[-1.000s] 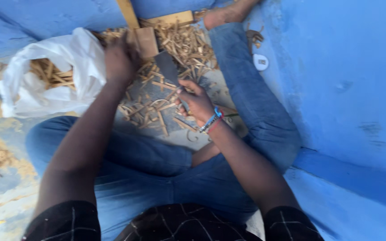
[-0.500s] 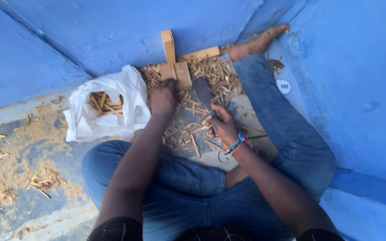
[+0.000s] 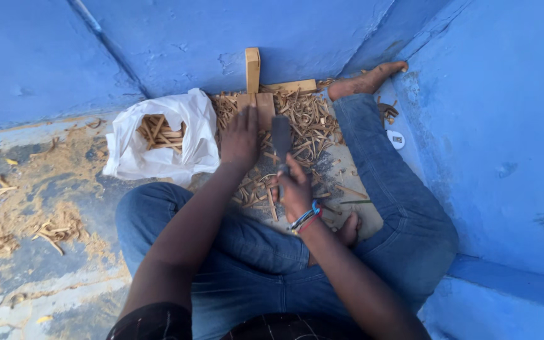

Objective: The person carves a wooden block using a chisel. They hold the block against a support on the floor and shave off layers of wood, adding the shavings to a pile while occasionally using a hammer to tap the chisel.

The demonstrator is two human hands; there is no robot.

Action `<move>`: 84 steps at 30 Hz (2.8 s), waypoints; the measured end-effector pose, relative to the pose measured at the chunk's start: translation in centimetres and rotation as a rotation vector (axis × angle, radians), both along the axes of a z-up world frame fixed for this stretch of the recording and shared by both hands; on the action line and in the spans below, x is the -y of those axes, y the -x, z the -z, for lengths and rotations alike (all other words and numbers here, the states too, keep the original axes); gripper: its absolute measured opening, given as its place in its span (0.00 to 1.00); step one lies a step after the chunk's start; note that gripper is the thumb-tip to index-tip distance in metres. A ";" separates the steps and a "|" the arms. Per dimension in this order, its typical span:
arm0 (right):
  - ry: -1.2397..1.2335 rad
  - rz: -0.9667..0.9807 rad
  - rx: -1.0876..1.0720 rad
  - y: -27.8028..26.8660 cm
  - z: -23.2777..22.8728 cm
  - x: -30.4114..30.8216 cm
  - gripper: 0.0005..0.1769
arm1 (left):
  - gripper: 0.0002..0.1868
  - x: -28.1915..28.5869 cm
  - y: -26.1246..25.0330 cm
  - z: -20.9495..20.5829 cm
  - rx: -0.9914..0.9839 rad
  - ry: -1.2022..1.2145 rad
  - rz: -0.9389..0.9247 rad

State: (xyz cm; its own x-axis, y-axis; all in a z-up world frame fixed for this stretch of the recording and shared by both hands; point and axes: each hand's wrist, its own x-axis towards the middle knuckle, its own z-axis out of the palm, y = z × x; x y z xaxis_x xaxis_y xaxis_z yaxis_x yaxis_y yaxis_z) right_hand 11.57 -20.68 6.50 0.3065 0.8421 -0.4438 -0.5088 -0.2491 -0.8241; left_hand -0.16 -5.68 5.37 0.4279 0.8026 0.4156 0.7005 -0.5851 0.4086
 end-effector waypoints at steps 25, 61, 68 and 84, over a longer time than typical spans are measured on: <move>0.128 -0.087 0.061 2.5 2.9 -1.9 0.25 | 0.34 4.3 -2.8 6.1 0.803 1.561 -0.276; 0.043 -0.115 -0.035 1.7 2.5 0.4 0.24 | 0.29 7.1 -2.7 5.5 0.926 1.509 -0.217; 0.082 -0.098 -0.079 1.7 3.1 -0.6 0.25 | 0.28 6.0 -2.5 4.7 0.911 1.479 -0.208; 0.209 -0.067 -0.050 -0.2 5.2 -6.3 0.21 | 0.37 0.8 -5.6 11.5 0.750 1.358 -0.324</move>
State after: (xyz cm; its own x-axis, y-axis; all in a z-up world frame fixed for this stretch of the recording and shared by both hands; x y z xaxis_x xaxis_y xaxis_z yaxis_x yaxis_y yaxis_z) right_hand 11.75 -14.35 1.30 0.2262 0.7481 -0.6239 -0.5248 -0.4460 -0.7250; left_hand 5.47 -6.43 -6.12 0.2082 0.7494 -0.6285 0.1249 0.6169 0.7770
